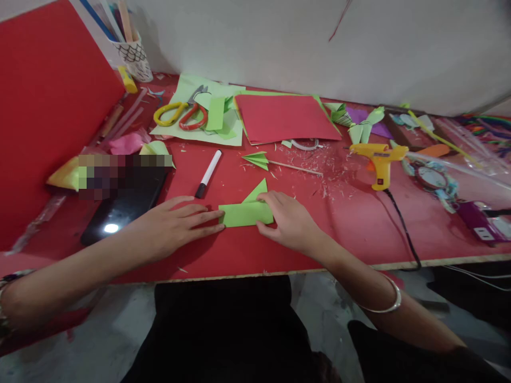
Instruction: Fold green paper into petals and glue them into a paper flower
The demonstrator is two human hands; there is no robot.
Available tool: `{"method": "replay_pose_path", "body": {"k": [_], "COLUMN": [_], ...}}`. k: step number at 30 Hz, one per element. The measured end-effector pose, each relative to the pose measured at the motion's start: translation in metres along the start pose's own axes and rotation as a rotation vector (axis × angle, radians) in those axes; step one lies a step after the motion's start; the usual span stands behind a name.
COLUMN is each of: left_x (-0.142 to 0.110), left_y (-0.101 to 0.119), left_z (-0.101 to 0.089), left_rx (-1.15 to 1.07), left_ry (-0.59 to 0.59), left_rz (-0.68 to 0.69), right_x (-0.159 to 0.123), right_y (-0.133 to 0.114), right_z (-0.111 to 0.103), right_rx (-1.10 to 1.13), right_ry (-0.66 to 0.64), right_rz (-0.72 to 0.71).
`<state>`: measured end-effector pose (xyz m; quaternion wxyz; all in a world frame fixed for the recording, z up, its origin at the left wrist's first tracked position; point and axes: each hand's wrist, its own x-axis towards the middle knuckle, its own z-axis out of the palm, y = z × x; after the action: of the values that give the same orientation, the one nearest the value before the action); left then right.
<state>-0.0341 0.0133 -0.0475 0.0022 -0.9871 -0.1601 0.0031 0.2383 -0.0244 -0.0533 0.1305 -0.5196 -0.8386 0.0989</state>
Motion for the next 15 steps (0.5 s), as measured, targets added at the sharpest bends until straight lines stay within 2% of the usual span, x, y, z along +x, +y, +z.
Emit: {"method": "replay_pose_path", "body": {"k": [5, 9, 15], "left_x": [0.001, 0.003, 0.003], "left_y": [0.000, 0.001, 0.001], "left_z": [0.001, 0.000, -0.003], "left_rx": [-0.004, -0.034, -0.063], "left_ry": [-0.035, -0.037, -0.022], "left_rz": [-0.016, -0.020, -0.038], "right_x": [0.012, 0.021, 0.014], "right_y": [-0.019, -0.029, -0.017], "right_z": [-0.001, 0.005, 0.008], "right_rx": [-0.130, -0.163, -0.050], "right_ry": [-0.055, -0.033, 0.009], "right_rz": [0.048, 0.065, 0.113]}}
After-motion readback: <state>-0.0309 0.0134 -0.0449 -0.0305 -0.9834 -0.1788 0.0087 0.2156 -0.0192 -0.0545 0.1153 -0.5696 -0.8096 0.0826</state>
